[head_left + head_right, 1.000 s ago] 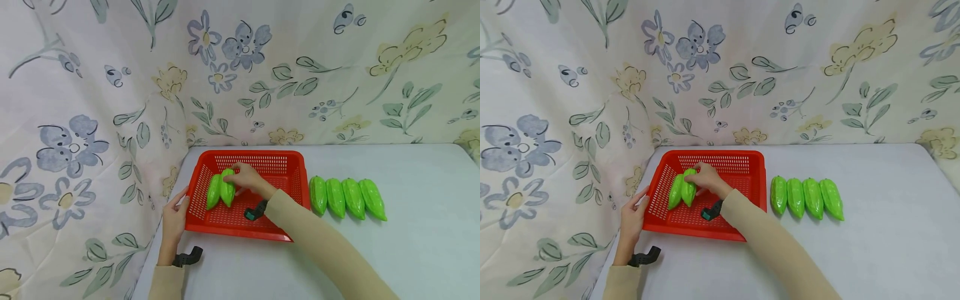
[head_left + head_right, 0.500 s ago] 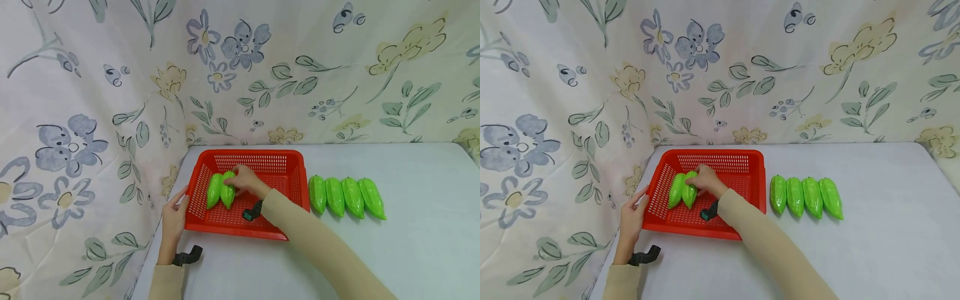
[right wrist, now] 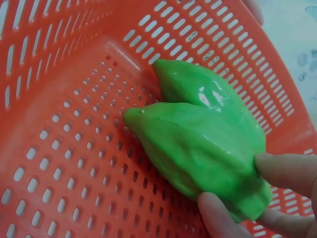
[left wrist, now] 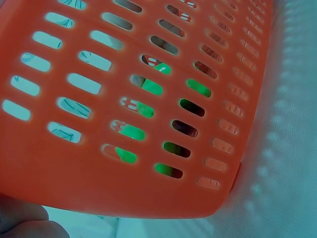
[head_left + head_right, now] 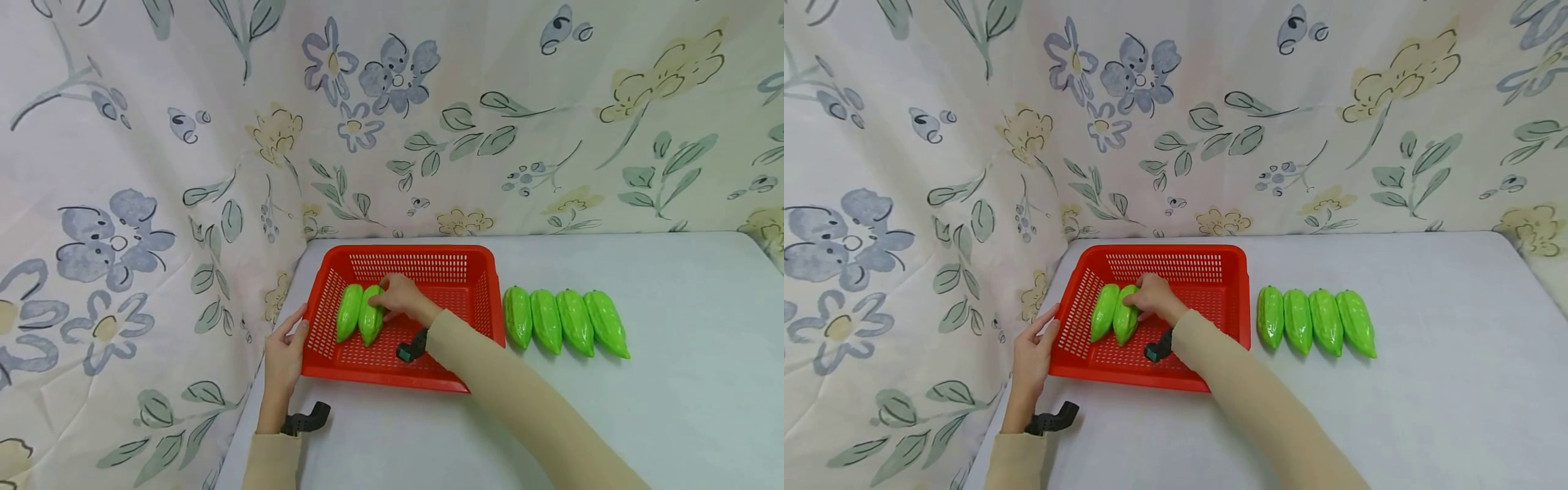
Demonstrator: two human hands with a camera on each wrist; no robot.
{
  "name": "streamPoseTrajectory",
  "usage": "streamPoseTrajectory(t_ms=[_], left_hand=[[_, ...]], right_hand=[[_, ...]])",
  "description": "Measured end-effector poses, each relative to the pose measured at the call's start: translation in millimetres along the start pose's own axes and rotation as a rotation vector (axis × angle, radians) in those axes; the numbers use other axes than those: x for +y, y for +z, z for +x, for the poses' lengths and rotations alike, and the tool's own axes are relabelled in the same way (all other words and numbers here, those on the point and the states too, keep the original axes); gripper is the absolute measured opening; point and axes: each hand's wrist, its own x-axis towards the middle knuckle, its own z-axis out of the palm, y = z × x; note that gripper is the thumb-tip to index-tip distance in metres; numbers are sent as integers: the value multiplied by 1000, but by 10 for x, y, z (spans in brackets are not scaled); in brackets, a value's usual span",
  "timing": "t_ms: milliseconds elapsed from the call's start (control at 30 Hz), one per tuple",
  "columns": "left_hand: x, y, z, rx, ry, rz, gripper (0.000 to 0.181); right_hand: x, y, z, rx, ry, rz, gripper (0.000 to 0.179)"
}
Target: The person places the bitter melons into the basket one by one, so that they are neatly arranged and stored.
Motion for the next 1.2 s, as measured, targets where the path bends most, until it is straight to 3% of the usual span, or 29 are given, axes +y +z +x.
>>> streamPoseTrajectory(t_ms=[167,600,933,1200], left_hand=[[4,9,3,0,7,-3,42],[23,32,-3,4,19,-3,42],[20,37,-6,7,10,6,42],[12,-1,-20,7,-8,7,41]], right_hand=[[2,-15,2,4,-1,-16,57],[-71,-70,-33,87,-35,-188,57],[-313,-93,-173,74,-52,-169,50],[-477,-88,-351,-4,-105,-128,52]])
